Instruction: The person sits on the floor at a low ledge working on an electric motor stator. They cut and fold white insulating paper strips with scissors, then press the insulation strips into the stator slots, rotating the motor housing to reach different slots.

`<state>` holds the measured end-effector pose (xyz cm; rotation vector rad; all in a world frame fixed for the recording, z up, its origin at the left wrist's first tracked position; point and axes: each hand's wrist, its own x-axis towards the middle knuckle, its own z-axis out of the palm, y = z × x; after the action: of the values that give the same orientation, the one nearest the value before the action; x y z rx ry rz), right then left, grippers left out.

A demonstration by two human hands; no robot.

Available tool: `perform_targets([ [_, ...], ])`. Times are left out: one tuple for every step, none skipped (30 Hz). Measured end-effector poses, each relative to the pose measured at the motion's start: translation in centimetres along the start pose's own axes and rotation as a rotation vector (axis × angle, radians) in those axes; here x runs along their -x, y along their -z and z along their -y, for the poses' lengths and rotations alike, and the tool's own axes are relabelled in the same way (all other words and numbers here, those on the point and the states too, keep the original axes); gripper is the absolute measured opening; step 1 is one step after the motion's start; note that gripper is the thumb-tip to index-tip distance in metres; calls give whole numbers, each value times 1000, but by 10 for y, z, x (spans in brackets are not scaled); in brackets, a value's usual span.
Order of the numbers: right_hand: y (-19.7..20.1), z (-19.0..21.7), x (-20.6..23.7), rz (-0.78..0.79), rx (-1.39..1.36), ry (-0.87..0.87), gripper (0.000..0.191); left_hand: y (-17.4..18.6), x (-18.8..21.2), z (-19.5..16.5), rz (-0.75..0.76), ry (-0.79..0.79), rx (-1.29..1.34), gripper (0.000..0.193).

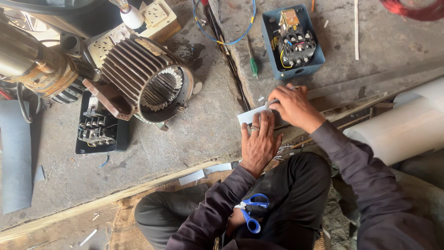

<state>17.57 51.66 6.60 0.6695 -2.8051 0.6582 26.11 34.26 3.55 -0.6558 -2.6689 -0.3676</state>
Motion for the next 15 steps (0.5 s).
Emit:
perform_targets([
  [-2,1,-1,-25,18,5,13,-2,-1,0,-3,-1,1,72],
  [-4,2,-2,-26,33,10,14,-4,0,0,-9,-2,-5,72],
  [-5,2,-4,-29,47,13,14,-5,0,0,-13,-5,-11,72],
  [-7,2,-6,-32,60,17,15,-6,1,0,-18,-8,-19,72],
  [-8,2,-8,-38,55,18,15,-7,1,-1,-8,-5,-19,72],
  [-8,2,-10,-46,51,21,15,-7,1,-1,-1,-1,-19,72],
  [-7,2,-12,-54,48,26,16,-7,1,-1,3,3,-20,72],
  [-6,1,-13,-45,15,8,15,-6,1,-1,0,2,-23,72],
  [-4,0,-14,-36,-17,-9,15,-5,1,-1,-4,1,-26,71],
  [-2,0,-15,-29,-51,-27,14,-4,1,-1,-9,-2,-30,71],
  [1,-1,-14,-22,-123,-19,15,-3,1,-1,-16,0,-26,70],
  [4,-2,-13,-15,-197,-12,16,-2,0,-1,-22,1,-22,69],
  [6,-4,-12,-6,-270,-3,17,-1,0,-1,-28,5,-17,69],
  [8,-4,-12,-13,-257,0,16,0,-1,1,-32,5,-11,68],
  [8,-4,-9,-18,-246,-2,15,1,-1,1,-32,5,-3,67],
])
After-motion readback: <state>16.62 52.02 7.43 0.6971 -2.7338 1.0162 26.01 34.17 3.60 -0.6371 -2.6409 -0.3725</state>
